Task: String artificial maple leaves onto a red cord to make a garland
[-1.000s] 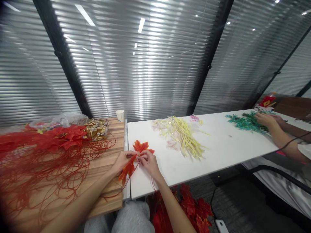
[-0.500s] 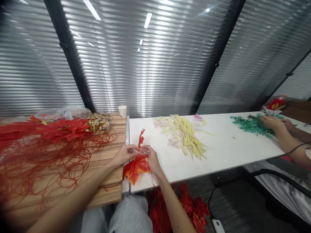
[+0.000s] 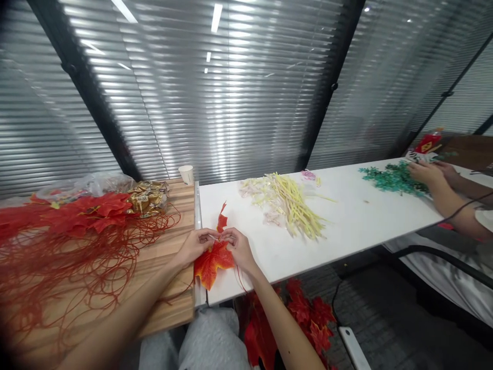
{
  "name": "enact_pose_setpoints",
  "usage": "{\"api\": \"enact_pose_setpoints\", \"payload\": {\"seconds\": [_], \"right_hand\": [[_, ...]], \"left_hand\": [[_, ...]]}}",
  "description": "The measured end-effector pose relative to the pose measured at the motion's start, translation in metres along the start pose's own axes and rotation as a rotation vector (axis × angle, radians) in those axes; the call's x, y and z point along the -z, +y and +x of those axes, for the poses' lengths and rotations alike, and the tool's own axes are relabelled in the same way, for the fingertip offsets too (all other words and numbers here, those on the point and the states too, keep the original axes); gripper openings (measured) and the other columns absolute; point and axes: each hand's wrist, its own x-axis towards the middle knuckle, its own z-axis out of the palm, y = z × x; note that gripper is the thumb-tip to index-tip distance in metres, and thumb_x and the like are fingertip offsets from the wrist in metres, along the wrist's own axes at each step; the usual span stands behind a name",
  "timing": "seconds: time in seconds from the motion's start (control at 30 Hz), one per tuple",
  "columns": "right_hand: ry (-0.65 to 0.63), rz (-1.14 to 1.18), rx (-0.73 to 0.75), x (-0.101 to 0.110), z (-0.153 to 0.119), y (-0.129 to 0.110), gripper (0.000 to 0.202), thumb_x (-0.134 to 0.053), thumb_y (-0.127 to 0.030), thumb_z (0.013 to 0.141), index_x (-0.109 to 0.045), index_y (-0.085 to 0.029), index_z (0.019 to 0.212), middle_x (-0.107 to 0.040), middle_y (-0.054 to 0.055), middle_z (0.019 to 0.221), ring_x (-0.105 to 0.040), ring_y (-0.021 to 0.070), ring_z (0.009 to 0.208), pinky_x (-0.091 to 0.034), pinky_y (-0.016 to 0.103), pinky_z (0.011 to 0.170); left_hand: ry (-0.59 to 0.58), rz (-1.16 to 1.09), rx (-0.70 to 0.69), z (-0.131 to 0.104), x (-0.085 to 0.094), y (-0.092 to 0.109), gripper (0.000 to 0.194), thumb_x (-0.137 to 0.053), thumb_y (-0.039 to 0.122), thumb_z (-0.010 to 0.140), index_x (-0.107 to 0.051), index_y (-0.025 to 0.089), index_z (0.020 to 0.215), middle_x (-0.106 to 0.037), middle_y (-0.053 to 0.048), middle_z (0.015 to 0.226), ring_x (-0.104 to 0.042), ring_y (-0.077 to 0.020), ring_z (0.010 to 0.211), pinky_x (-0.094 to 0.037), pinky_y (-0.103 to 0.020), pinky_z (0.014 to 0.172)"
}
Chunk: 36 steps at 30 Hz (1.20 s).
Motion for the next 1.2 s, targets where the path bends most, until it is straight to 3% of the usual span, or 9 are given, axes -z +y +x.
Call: {"api": "enact_pose_setpoints", "payload": {"seconds": [0.17,0.4,0.7,0.9,1.03,1.2], "right_hand": [[0.093,0.029,-0.014,0.000,0.002,-0.001,0.020,-0.055,-0.010,0.058,-0.058,-0.018,0.075,-0.061,0.001,0.074,-0.059,0.0138,0.070,-0.046,0.025,0.066],[0.150,0.086,-0.103,0.002,0.003,-0.003,0.017,-0.066,-0.021,0.063,-0.060,-0.017,0.078,-0.063,0.002,0.072,-0.059,0.0133,0.067,-0.046,0.024,0.063],[0.024,0.159,-0.112,0.002,0.000,-0.010,0.020,-0.071,-0.021,0.059,-0.063,-0.018,0.077,-0.065,0.003,0.083,-0.061,0.0158,0.078,-0.046,0.029,0.076],[0.058,0.035,-0.068,0.002,0.000,-0.004,0.016,-0.068,-0.022,0.062,-0.064,-0.017,0.077,-0.066,0.004,0.080,-0.061,0.0154,0.076,-0.046,0.029,0.074],[0.002,-0.058,-0.039,0.003,-0.001,-0.004,0.016,-0.064,-0.022,0.067,-0.063,-0.017,0.082,-0.066,0.005,0.087,-0.061,0.0162,0.080,-0.046,0.031,0.078],[-0.014,-0.058,-0.026,0.001,-0.002,-0.006,0.016,-0.063,-0.022,0.067,-0.059,-0.018,0.082,-0.065,0.003,0.083,-0.061,0.0144,0.077,-0.047,0.028,0.074]], "left_hand": [[-0.023,-0.032,-0.016,0.001,-0.001,-0.002,0.026,-0.054,0.011,0.064,-0.064,0.010,0.088,-0.067,-0.008,0.084,-0.059,-0.0131,0.067,-0.047,-0.024,0.064],[0.064,0.078,-0.066,-0.003,-0.006,0.002,0.024,-0.053,0.013,0.068,-0.063,0.012,0.090,-0.066,-0.008,0.088,-0.060,-0.0133,0.069,-0.049,-0.025,0.066],[0.154,0.243,-0.193,-0.007,-0.008,0.009,0.018,-0.053,0.015,0.071,-0.062,0.015,0.088,-0.065,-0.005,0.085,-0.060,-0.0128,0.068,-0.050,-0.025,0.066],[0.104,0.281,-0.208,-0.008,-0.009,0.010,0.021,-0.051,0.015,0.072,-0.061,0.016,0.090,-0.064,-0.005,0.085,-0.059,-0.0135,0.068,-0.049,-0.026,0.067],[0.079,0.253,-0.153,-0.008,-0.006,0.010,0.022,-0.052,0.015,0.072,-0.062,0.015,0.091,-0.065,-0.005,0.083,-0.059,-0.0144,0.068,-0.048,-0.027,0.067],[0.128,0.051,-0.052,-0.005,-0.006,0.005,0.021,-0.056,0.016,0.069,-0.063,0.015,0.089,-0.066,-0.006,0.086,-0.059,-0.0147,0.070,-0.048,-0.027,0.068]]}}
